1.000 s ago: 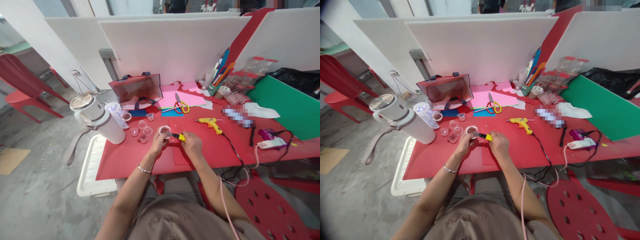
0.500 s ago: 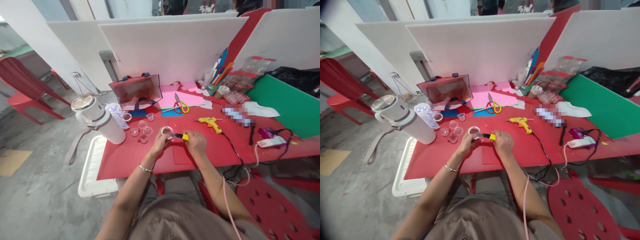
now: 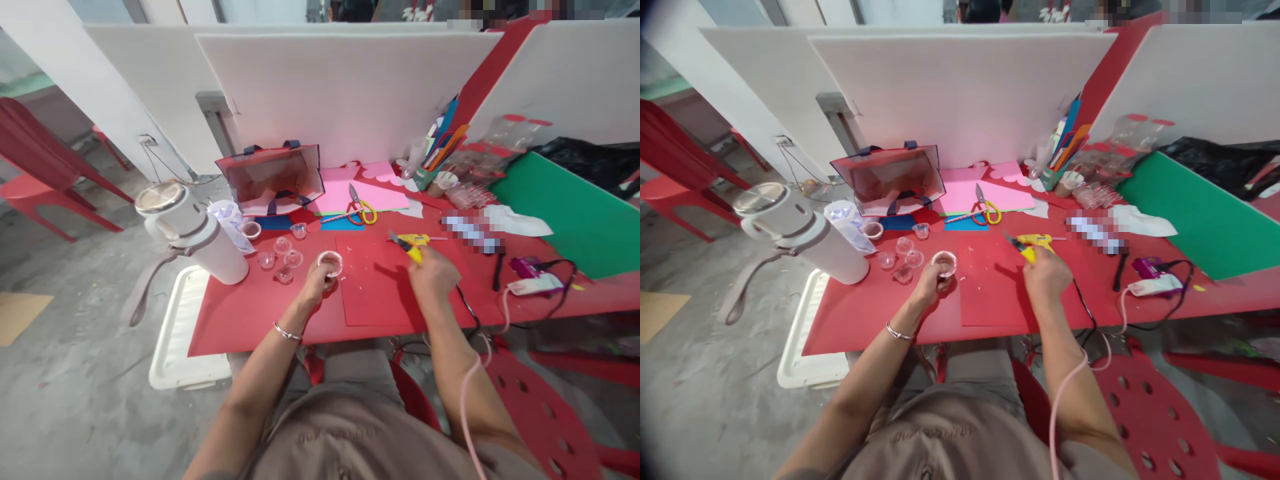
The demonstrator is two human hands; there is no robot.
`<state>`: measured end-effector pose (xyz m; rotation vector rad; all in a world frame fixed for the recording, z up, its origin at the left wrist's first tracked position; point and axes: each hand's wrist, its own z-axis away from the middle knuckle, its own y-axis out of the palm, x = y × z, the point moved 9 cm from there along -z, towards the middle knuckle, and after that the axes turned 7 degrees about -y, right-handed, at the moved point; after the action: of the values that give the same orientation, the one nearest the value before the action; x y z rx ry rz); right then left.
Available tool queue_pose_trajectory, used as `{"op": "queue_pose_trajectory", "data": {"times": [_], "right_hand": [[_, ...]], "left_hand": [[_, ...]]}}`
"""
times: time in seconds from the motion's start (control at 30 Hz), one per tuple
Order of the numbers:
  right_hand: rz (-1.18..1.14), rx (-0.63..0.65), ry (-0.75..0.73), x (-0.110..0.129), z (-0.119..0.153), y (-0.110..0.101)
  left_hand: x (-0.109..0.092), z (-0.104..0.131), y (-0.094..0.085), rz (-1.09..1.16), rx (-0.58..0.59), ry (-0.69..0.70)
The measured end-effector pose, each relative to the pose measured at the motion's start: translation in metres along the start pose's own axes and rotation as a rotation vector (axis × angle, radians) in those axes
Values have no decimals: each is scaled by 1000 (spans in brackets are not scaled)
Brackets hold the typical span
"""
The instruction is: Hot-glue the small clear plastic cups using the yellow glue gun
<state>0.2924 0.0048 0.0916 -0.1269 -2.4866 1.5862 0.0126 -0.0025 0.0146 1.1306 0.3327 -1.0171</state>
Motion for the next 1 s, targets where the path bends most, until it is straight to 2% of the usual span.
{"op": "queue_pose_trajectory", "data": {"times": [0.07,0.13,0.23,0.3,0.47,0.63,0.87,1.0], "right_hand": [[-89,53,-160,28,12,-1],[-160,141,-261,59,30,3],[-189,268,-327,94,53,12],[-170,313,-340,103,60,14],[-157,309,-331,95,62,13],[-236,278,-341,88,67,14],[-304,123,-396,84,69,1],[-302,125,-402,63,63,2]], "left_hand": [[-6,-2,3,-96,20,97],[-5,-3,3,-123,38,128],[-5,1,2,-138,61,167],[-6,6,3,-159,66,198],[-6,19,13,-252,31,258],[-5,34,15,-251,-41,279],[3,46,25,-281,19,219],[2,44,15,-258,-74,200]]}}
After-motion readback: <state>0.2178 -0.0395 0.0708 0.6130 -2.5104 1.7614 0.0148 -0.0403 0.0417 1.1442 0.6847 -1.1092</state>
